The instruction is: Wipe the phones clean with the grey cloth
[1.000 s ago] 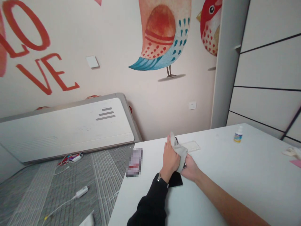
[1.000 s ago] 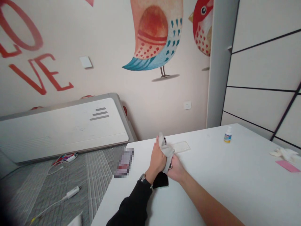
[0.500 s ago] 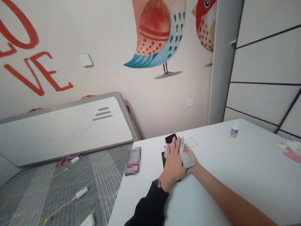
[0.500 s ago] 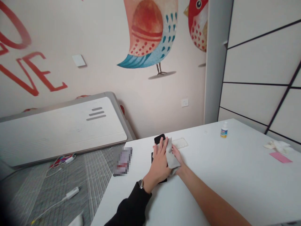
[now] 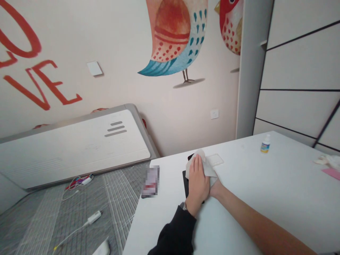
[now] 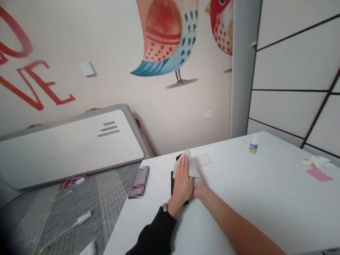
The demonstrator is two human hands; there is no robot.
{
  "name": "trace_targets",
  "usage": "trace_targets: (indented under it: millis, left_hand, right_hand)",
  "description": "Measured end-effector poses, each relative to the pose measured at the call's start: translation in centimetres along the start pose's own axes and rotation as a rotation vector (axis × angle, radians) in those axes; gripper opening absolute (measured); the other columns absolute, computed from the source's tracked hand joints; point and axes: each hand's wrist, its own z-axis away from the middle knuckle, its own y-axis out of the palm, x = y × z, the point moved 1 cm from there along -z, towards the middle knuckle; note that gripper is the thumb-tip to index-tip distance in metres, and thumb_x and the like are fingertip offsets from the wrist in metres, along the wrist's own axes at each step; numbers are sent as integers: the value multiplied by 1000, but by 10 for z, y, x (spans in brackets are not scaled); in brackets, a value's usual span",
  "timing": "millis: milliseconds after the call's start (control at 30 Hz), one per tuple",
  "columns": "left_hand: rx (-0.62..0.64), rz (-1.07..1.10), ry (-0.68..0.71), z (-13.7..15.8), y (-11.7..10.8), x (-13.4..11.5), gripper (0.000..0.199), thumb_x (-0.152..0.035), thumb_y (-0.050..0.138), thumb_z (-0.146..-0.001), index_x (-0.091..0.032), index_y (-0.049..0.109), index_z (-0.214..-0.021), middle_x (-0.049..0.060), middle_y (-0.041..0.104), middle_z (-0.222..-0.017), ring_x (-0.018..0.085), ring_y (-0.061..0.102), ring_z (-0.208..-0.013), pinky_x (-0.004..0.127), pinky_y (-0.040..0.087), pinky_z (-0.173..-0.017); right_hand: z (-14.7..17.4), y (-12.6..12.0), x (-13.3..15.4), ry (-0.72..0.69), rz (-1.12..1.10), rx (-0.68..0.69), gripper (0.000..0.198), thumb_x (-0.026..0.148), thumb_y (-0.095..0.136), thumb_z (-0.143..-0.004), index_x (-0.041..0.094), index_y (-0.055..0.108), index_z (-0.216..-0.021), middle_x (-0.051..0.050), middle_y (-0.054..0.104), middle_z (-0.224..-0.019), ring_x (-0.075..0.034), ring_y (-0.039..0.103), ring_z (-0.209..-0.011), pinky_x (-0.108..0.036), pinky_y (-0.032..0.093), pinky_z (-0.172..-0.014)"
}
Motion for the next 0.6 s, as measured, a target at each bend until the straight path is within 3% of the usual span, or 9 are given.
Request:
trace_targets:
  millis: [133,267,333,433,600]
  left_hand:
    - [-3,6,-51,-10,1,10,68,-21,27,-99,-10,9,-163,15,11,-171,28,6,-159,55,15,-129]
    - [51,8,34,-5,-3,3,70,-19,32,-96,-16,15,-164,7,14,-172,22,10,-159,45,16,-130]
    - [53,5,39,-6,-6,2,67,-22,32,-98,-17,17,-164,8,17,-171,22,13,-159,45,17,-130]
    - [7,-9,-13,-7,-7,4,68,-21,28,-99,-11,10,-164,11,9,-172,25,6,-159,49,14,-130]
    - [64,-21,2,12,-2,-2,79,-15,35,-91,-12,7,-164,8,4,-172,24,2,-159,47,10,-130]
  right_hand:
    - [3,4,3,103,-74,36,40,45,47,-100,25,67,-129,-5,64,-141,-21,47,-143,-46,38,-121]
    - [6,7,12,77,-146,13,38,42,42,-99,30,70,-122,4,62,-144,-12,43,-145,-34,33,-124]
    - [6,11,14,102,-155,12,38,39,41,-100,28,70,-123,2,62,-143,-13,43,-145,-35,33,-124]
    - [8,15,15,146,-153,8,41,38,40,-102,23,68,-129,-2,63,-143,-16,44,-145,-39,33,-124]
    - [9,8,18,144,-151,-62,42,34,34,-103,27,70,-123,4,62,-143,-12,42,-146,-33,27,-126]
